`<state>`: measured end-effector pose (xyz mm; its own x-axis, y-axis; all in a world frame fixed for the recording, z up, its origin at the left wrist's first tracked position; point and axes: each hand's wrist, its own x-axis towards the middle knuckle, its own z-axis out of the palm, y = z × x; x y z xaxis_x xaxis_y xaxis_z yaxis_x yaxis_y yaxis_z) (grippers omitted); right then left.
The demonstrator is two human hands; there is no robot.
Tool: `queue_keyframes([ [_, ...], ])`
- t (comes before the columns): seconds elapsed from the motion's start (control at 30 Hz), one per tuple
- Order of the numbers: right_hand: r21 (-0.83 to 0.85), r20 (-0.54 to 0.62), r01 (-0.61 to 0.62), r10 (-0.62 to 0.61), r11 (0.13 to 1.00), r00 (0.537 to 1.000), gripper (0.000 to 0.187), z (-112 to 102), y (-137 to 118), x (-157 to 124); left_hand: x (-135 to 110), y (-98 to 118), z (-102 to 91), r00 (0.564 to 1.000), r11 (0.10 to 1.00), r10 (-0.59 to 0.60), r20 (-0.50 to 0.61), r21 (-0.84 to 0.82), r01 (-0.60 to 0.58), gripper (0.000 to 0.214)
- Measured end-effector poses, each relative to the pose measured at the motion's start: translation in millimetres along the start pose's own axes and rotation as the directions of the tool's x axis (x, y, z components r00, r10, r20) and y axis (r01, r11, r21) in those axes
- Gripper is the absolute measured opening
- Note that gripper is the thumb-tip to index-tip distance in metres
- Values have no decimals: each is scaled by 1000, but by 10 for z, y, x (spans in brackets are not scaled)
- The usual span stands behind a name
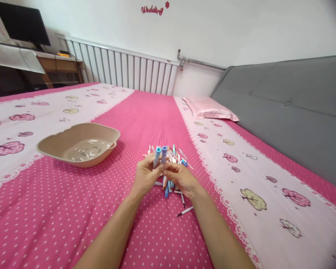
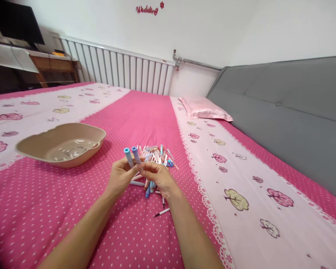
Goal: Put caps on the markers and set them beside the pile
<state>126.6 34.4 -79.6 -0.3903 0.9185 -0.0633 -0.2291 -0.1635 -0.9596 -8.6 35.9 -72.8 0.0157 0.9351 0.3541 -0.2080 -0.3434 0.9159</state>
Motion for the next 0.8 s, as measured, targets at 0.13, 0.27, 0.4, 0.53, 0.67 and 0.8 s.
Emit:
queue_keyframes([
  [0.13, -6, 37, 58, -58, 998, 998, 28, -10, 16, 17, -9, 48, 4, 997, 998, 40, 59, 54, -44, 13],
  [0.27, -32, 8, 73, -73, 997, 997, 31, -16, -71, -15, -13, 140, 34, 987, 983, 98, 129, 142, -116, 6],
  [0.4, -242, -301, 139, -211, 960, 930, 30, -216, -287, -111, 19, 130, 13, 997, 979, 65, 35, 190, -70, 13],
  [0.53, -643, -573, -2, -479, 766, 665, 24, -609, -373, -160, 50, 67, -3, 997, 981, -33, -69, 188, 46, 20],
  [0.67, -790, -522, -197, -470, 580, 711, 30, -836, -246, -96, 25, 25, 71, 983, 974, -178, -55, 136, 183, 29],
  [0.8, -870, -428, -248, -404, 425, 808, 35, -833, -109, 11, -11, 3, 156, 955, 953, -298, -5, 57, 298, 35],
])
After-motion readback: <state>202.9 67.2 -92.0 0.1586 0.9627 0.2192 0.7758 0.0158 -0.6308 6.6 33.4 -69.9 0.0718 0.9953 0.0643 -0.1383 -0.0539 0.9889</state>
